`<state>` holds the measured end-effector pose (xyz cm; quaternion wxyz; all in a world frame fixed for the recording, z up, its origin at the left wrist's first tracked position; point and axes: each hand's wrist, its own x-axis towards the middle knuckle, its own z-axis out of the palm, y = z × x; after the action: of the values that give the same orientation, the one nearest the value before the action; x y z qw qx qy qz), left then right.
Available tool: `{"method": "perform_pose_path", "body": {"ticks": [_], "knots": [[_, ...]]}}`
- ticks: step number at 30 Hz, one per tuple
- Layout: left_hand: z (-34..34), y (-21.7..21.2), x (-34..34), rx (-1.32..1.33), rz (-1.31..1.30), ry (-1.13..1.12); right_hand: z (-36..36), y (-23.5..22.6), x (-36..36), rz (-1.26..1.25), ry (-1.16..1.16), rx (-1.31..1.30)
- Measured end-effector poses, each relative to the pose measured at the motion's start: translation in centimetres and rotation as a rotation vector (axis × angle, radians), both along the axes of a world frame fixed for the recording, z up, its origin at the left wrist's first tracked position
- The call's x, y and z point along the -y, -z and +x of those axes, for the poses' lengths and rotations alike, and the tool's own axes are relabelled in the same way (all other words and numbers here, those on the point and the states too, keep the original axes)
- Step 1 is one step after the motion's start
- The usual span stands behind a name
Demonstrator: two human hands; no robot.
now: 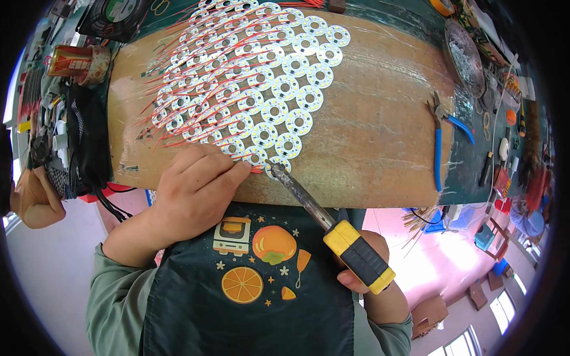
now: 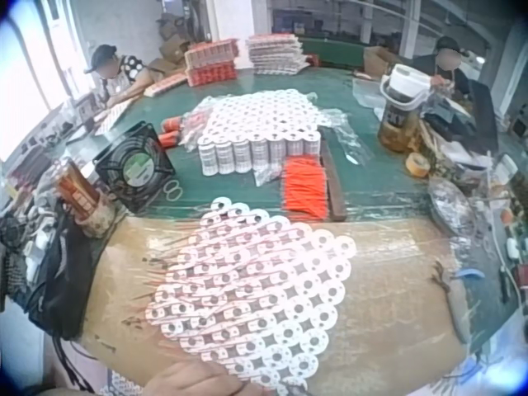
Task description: The person solders red wires onto a large grid of circular LED components using a soldering iron and solder wire.
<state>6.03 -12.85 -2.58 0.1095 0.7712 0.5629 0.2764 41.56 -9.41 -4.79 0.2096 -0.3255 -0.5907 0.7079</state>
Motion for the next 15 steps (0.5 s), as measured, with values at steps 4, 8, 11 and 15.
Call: {"method": "perform_pose_path", "body": {"ticks": [4,8,11,15], "knots": [[-0.03,0.28,0.07,-0.003,-0.001,-0.008,0.24,-0.03,-0.02,0.047,-0.043,0.082],[-0.11,0.29,0.10,-0.004,-0.003,-0.007,0.40,0.21,0.07,0.059,-0.056,0.098],[-0.07,0.28,0.06,0.002,-0.002,-0.011,0.81,0.52,0.41,0.104,-0.052,0.124],[0.08,0.19,-0.06,-0.004,-0.012,-0.013,1.02,0.79,0.54,0.109,-0.049,0.143]]}}
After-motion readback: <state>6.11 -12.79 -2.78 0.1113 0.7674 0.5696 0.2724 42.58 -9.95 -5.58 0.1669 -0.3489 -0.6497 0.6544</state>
